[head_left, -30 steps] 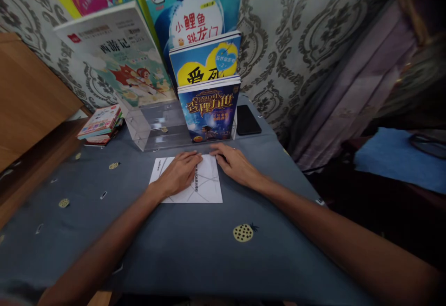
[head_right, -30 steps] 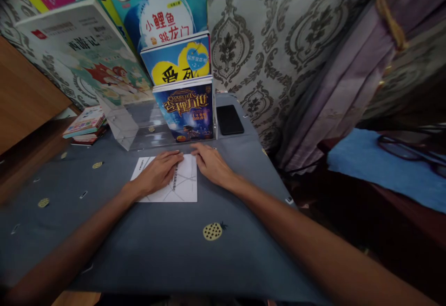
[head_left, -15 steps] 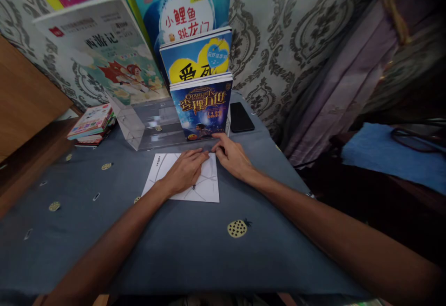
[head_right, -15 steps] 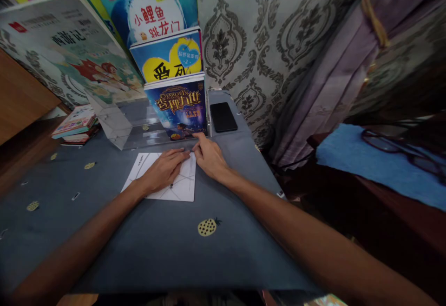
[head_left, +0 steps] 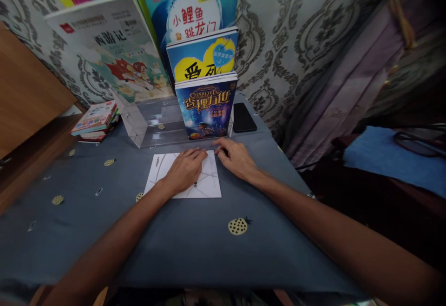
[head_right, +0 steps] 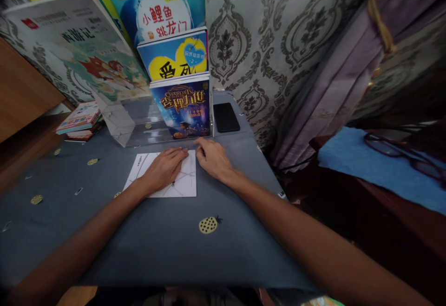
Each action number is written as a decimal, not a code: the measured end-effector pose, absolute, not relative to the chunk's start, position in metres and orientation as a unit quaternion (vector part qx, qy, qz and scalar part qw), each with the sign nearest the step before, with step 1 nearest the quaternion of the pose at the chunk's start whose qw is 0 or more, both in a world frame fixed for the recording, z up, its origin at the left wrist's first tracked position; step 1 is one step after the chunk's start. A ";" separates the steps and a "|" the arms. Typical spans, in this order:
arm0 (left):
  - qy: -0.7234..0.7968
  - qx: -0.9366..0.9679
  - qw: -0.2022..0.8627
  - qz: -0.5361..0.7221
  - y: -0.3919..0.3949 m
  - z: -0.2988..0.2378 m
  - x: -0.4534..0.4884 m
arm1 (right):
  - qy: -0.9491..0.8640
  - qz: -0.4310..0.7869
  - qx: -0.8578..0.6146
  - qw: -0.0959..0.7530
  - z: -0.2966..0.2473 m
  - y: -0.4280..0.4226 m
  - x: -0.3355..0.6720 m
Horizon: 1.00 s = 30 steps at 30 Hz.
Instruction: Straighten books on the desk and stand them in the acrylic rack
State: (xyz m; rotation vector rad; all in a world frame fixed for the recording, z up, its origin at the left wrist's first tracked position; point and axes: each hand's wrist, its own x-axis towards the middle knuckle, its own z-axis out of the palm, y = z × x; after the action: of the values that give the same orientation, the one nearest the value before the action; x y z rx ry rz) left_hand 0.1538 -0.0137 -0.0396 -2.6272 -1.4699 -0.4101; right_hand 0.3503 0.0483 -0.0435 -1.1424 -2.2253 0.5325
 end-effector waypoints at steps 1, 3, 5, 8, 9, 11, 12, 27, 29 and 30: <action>-0.484 -0.863 0.050 -0.134 -0.014 -0.040 0.153 | -0.836 0.202 -0.422 0.287 -0.043 0.048 0.350; -0.483 -0.863 0.046 -0.139 -0.013 -0.042 0.152 | -0.837 0.205 -0.415 0.292 -0.042 0.047 0.350; -0.477 -0.865 0.039 -0.151 -0.011 -0.045 0.151 | -0.836 0.209 -0.411 0.298 -0.041 0.046 0.349; -0.464 -0.871 0.019 -0.161 -0.008 -0.050 0.148 | -0.835 0.220 -0.409 0.297 -0.041 0.045 0.349; -0.458 -0.874 0.013 -0.160 -0.007 -0.051 0.148 | -0.834 0.223 -0.409 0.296 -0.041 0.045 0.349; -0.447 -0.882 0.004 -0.153 -0.005 -0.053 0.147 | -0.833 0.224 -0.408 0.297 -0.041 0.045 0.349; -0.443 -0.884 0.000 -0.150 -0.004 -0.053 0.147 | -0.833 0.224 -0.407 0.300 -0.041 0.045 0.349; -0.432 -0.889 -0.029 -0.149 -0.001 -0.057 0.144 | -0.819 0.191 -0.444 0.309 -0.048 0.050 0.349; -0.421 -0.893 -0.034 -0.158 -0.001 -0.055 0.146 | -0.819 0.194 -0.445 0.304 -0.047 0.049 0.349; -0.416 -0.894 -0.036 -0.163 -0.001 -0.054 0.146 | -0.820 0.196 -0.445 0.303 -0.046 0.049 0.349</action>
State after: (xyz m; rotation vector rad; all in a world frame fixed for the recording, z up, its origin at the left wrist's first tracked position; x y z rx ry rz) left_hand 0.1464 -0.0011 -0.0540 -2.8752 -1.3377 -0.5236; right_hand 0.3488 0.0487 -0.0462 -1.1782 -2.1736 0.5186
